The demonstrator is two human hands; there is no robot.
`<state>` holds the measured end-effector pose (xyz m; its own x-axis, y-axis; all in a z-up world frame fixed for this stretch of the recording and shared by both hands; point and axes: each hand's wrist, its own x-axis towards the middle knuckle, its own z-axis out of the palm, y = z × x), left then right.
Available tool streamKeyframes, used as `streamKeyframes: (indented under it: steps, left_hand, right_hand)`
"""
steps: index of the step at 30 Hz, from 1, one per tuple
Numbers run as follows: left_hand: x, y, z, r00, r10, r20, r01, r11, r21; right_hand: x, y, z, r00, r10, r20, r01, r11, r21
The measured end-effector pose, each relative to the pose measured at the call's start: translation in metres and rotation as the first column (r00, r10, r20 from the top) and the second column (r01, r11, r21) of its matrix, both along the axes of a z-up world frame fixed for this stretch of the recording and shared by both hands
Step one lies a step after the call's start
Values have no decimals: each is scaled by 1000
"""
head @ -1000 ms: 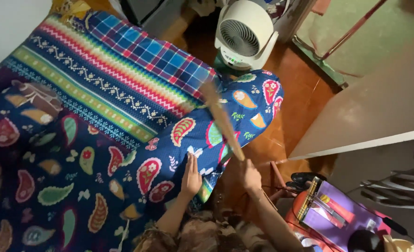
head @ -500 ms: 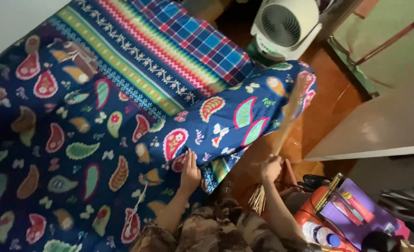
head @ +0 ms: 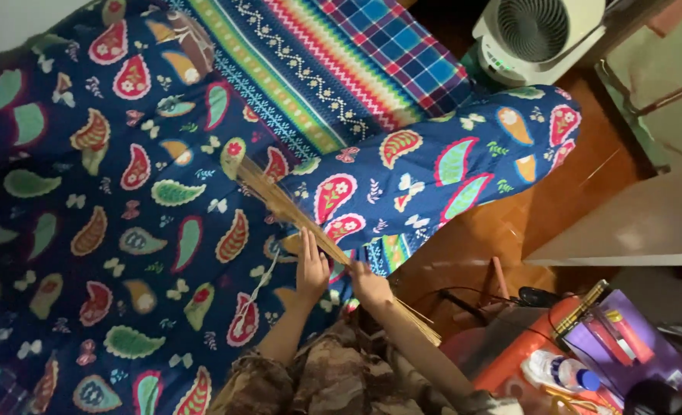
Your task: Sweeping the surface of a bed with a broom to clean it.
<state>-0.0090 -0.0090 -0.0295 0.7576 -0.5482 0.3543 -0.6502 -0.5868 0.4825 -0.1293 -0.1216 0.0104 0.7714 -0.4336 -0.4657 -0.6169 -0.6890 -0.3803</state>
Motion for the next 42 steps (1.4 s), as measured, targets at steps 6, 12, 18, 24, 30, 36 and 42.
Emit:
streamKeyframes:
  steps: [6, 12, 18, 24, 30, 36, 42]
  left_hand:
    - [-1, 23, -5, 1000, -26, 6, 25, 990, 137]
    - [11, 29, 6, 995, -84, -55, 92, 982, 166]
    - [19, 20, 31, 992, -128, -10, 128, 978, 163]
    - [22, 16, 23, 989, -150, 8, 148, 979, 141]
    - [14, 20, 34, 984, -172, -51, 178, 974, 144]
    - [12, 16, 19, 985, -162, -53, 169, 967, 191]
    - [3, -3, 22, 980, -199, -5, 196, 962, 191]
  right_hand:
    - [-61, -67, -37, 858, -501, -118, 492, 865, -95]
    - [-76, -82, -39, 553, -811, 193, 826, 564, 5]
    - [-7, -3, 26, 886, -455, -91, 460, 887, 45]
    - [-12, 9, 25, 990, -89, -113, 94, 995, 38]
    - [-79, -91, -57, 756, -645, -110, 625, 762, -172]
    - [-88, -113, -50, 467, -849, 245, 882, 467, -62]
    - [-35, -28, 12, 909, -409, -85, 409, 912, -20]
